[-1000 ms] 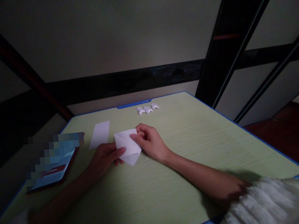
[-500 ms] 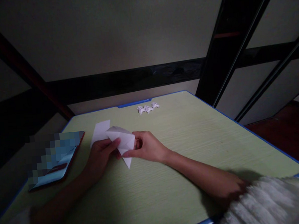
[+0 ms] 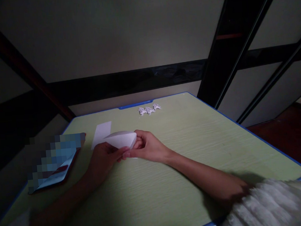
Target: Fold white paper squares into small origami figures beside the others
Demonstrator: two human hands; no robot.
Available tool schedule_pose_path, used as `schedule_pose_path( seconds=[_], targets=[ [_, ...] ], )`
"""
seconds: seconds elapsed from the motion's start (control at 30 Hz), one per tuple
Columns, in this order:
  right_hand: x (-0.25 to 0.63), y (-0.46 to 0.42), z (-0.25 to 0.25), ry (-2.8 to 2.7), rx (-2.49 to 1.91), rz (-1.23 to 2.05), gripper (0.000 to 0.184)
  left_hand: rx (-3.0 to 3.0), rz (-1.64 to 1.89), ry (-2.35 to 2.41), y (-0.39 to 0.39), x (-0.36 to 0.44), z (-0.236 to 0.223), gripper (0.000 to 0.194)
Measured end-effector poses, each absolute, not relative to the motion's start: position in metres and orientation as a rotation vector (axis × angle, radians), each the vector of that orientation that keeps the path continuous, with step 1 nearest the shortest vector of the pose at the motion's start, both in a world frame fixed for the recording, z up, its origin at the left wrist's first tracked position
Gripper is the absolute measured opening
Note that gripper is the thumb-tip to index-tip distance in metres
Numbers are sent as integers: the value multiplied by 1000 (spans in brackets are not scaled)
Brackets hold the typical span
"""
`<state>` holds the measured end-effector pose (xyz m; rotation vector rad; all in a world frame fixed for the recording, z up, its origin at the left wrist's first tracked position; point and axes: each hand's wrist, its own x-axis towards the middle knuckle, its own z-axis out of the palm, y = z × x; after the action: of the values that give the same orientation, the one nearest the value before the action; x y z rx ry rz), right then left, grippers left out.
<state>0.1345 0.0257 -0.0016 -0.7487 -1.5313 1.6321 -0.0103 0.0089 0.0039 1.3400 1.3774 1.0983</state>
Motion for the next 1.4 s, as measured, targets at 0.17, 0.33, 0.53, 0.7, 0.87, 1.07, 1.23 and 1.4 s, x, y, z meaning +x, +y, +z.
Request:
schedule_pose_path(
  seconds=[0.17,0.33,0.53,0.7,0.87,1.07,1.23,1.4],
  targets=[
    [134,26,1,-1436,-743,1684,27,1373,1078,1373,9,-11,3,21],
    [136,27,1,-1351,-693,1742,21,1271,1278,1253,11,-13,1,18],
    [136,27,-1,-1371,-730,1729,28,1301,1366,1295,11,-14,-1,20],
    [133,27,-2,-1411,-751,1722,31,1380,1325,1458,9,-14,4,21],
    [133,25,1,-1414,-769,1708,26,1485,1289,1527,7,-12,4,25],
    [135,30,-6,-1310,-783,1586,29,1512,1213,1436,5,-9,4,30],
    [136,32,-7,-1218,-776,1606,25,1484,1154,1376,6,-10,4,27],
    [136,30,-2,-1226,-797,1612,22,1433,993,1211,7,-11,-3,25]
  ],
)
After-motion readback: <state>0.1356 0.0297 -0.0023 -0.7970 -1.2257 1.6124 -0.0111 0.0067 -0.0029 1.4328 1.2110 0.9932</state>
